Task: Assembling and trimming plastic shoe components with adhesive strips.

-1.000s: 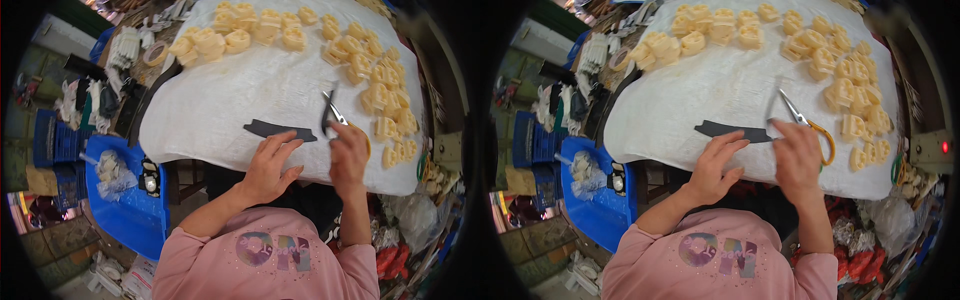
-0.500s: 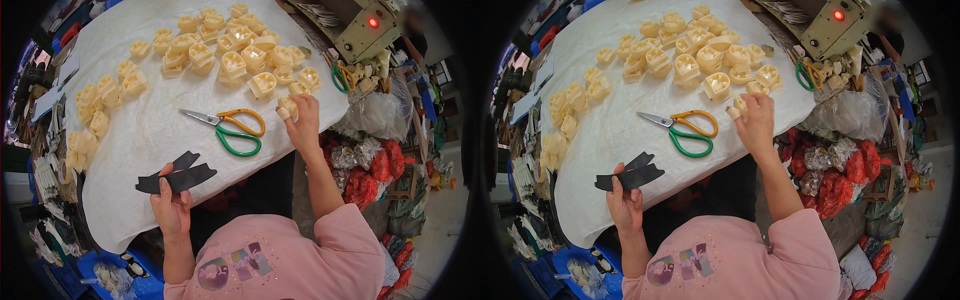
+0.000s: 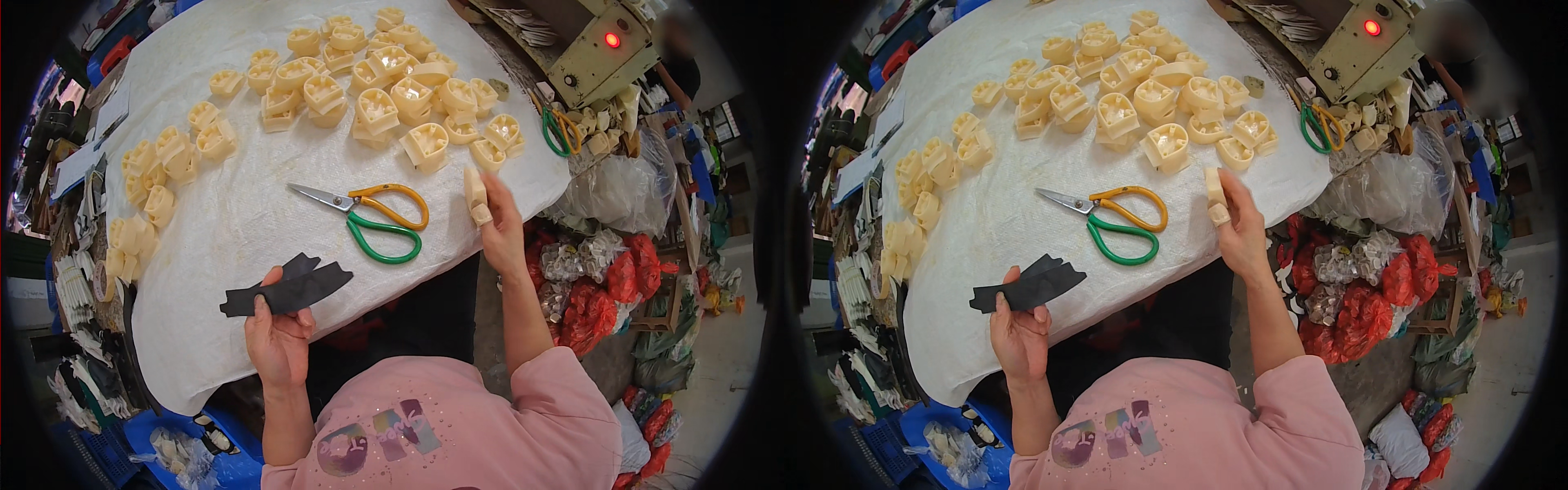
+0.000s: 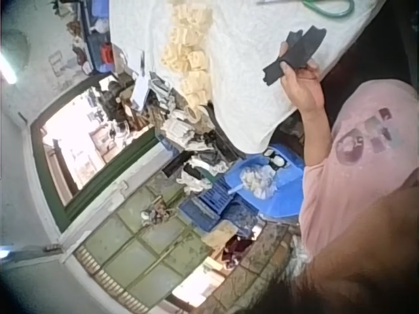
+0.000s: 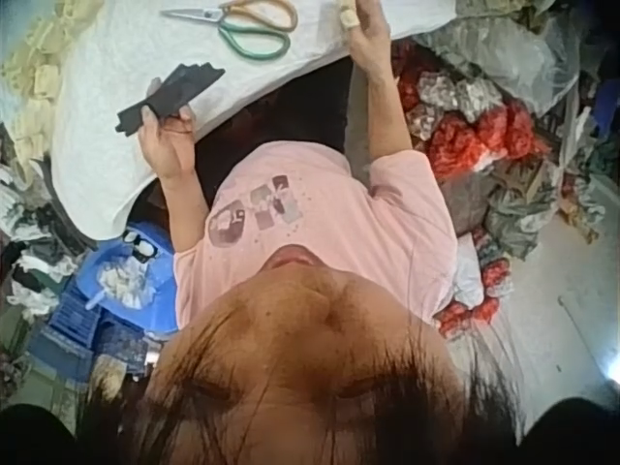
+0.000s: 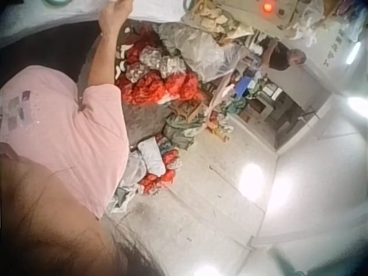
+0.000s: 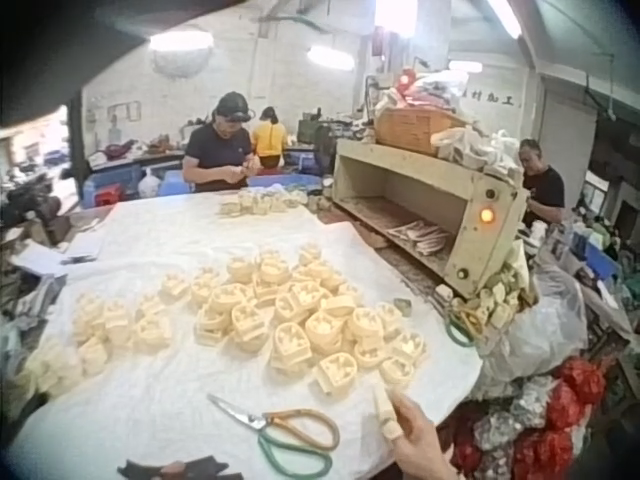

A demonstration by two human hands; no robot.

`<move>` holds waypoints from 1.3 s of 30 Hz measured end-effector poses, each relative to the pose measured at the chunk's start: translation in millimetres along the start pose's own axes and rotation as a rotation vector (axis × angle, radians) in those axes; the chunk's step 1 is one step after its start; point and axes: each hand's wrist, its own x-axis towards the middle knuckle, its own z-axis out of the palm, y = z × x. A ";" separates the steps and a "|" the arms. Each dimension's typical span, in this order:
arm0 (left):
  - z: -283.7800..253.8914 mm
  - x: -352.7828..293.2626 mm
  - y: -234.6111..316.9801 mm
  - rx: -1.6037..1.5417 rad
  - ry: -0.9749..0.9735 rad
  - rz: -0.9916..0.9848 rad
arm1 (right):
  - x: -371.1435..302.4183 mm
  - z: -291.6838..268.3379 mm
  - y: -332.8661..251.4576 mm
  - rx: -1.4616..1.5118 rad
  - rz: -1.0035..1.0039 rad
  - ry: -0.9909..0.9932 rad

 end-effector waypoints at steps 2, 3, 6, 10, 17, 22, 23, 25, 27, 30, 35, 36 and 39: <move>-0.7 0.0 -0.7 0.016 -0.070 -0.019 | -2.4 -9.2 3.4 -0.671 -0.214 -0.122; -2.1 0.5 -1.3 0.017 -0.068 -0.018 | -2.2 -10.0 3.2 -0.786 -0.297 -0.100; -5.5 2.2 -1.6 0.014 -0.164 -0.002 | 0.4 -13.2 -1.5 -0.845 -0.224 -0.049; -4.6 -1.0 -0.4 0.017 -0.146 0.005 | 0.5 -11.8 -7.8 -0.784 -0.106 -0.028; -9.8 -2.8 1.9 0.028 -0.102 0.059 | -7.0 13.5 -37.6 -0.229 -0.133 -0.029; -4.4 -7.9 1.5 0.096 0.018 0.191 | -33.6 87.2 -69.2 0.170 -0.454 -0.571; -7.8 -7.5 0.0 0.112 -0.024 0.218 | -36.3 101.9 -71.3 0.081 -0.591 -0.599; -7.3 -10.7 0.2 0.104 -0.027 0.218 | -57.4 125.9 -73.3 0.127 -0.549 -0.586; 0.8 -18.8 6.8 0.073 -0.084 0.156 | -66.4 142.5 -67.7 0.182 -0.527 -0.584; 2.5 -27.8 14.4 -0.006 -0.217 0.193 | -66.9 155.7 -56.5 0.139 -0.759 -0.569; 0.2 -32.0 16.5 0.009 -0.213 0.192 | -67.9 158.9 -52.6 0.130 -0.817 -0.549; 0.9 -33.0 17.5 0.013 -0.213 0.189 | -67.9 159.3 -53.7 0.126 -0.817 -0.548; 4.3 -35.1 19.4 0.023 -0.222 0.202 | -67.4 160.5 -57.5 0.128 -0.805 -0.537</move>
